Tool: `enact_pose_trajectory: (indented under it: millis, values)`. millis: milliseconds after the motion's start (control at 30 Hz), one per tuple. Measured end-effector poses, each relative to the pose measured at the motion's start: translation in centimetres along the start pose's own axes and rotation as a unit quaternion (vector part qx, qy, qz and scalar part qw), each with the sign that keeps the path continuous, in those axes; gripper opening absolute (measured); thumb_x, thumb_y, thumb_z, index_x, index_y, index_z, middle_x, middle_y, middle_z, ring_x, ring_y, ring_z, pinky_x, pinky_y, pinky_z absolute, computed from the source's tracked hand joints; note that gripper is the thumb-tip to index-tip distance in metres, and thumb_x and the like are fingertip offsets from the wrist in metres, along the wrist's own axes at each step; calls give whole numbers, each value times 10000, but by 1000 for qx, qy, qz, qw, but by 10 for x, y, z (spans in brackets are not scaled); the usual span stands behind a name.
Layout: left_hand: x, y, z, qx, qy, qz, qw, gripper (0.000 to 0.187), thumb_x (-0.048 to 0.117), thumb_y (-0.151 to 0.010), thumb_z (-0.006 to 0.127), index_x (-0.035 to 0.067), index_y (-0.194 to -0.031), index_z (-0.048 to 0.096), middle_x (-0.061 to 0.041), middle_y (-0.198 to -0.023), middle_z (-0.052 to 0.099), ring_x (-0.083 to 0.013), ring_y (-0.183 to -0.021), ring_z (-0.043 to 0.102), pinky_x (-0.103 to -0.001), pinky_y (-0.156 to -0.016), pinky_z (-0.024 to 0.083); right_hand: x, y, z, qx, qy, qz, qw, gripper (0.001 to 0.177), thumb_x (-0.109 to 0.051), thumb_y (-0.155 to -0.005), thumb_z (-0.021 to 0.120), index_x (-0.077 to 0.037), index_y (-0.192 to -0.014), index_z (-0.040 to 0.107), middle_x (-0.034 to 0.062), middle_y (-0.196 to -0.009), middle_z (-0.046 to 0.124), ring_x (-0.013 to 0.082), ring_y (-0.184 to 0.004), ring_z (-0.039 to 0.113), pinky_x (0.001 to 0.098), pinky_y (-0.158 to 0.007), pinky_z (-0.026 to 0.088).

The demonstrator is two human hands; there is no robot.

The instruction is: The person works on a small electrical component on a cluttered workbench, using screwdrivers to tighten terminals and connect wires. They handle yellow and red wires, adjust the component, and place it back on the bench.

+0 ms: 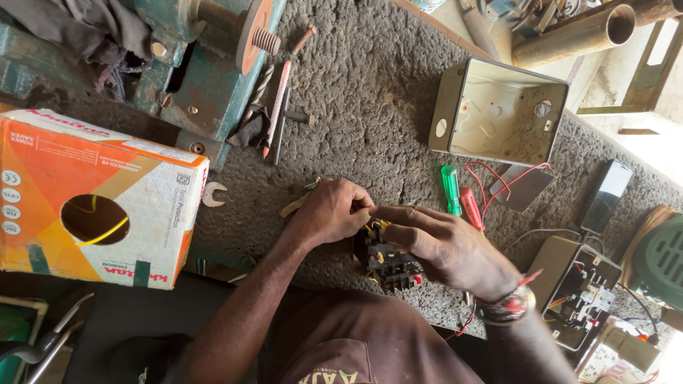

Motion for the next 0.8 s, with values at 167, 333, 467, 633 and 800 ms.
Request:
enact_pose_trajectory:
  millis: [167, 333, 467, 633, 800]
  values:
    - [2, 1, -2, 42, 23, 45, 998, 123, 212, -842, 719, 143, -874, 816, -19, -815, 799, -139, -714, 756, -339, -702, 618, 8, 0, -5, -6, -6, -35, 999, 470, 57, -698, 648, -37, -1154, 581, 171, -1260, 705, 358, -1110, 748, 440, -916, 625]
    - [-2, -2, 0, 37, 30, 47, 998, 124, 196, -847, 701, 143, -875, 810, -25, -842, 801, -156, -733, 766, -334, -721, 623, -4, 18, 31, 140, 47, 82, 986, 378, 116, -743, 638, -32, -1086, 580, 143, -1194, 741, 264, -950, 787, 331, -758, 635]
    - [-3, -4, 1, 48, 30, 57, 997, 122, 195, -827, 718, 139, -875, 815, -40, -834, 800, -163, -725, 763, -331, -720, 618, -20, 32, 60, 259, 137, 238, 926, 291, 101, -848, 708, -34, -1092, 624, 85, -1082, 798, 180, -787, 782, 309, -663, 614]
    - [-1, -1, 1, 55, 40, 67, 995, 126, 193, -829, 714, 139, -872, 819, -24, -822, 807, -135, -702, 762, -311, -701, 615, -17, 20, 33, 174, 39, 165, 970, 321, 122, -834, 622, -14, -1108, 526, 170, -1202, 731, 293, -1000, 772, 362, -833, 641]
    - [-5, -2, 3, 18, 4, 10, 1000, 116, 204, -857, 714, 173, -908, 813, -14, -814, 799, -137, -656, 733, -338, -632, 607, -7, -1, 1, 34, -36, -2, 999, 503, 122, -668, 593, -4, -1147, 501, 315, -1288, 634, 444, -1151, 678, 443, -927, 608]
Point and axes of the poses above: each hand's wrist, its own y-axis away from the middle knuckle, its own z-axis out of the palm, x = y × z, the point moved 4 cm from there along -y, towards the middle knuckle
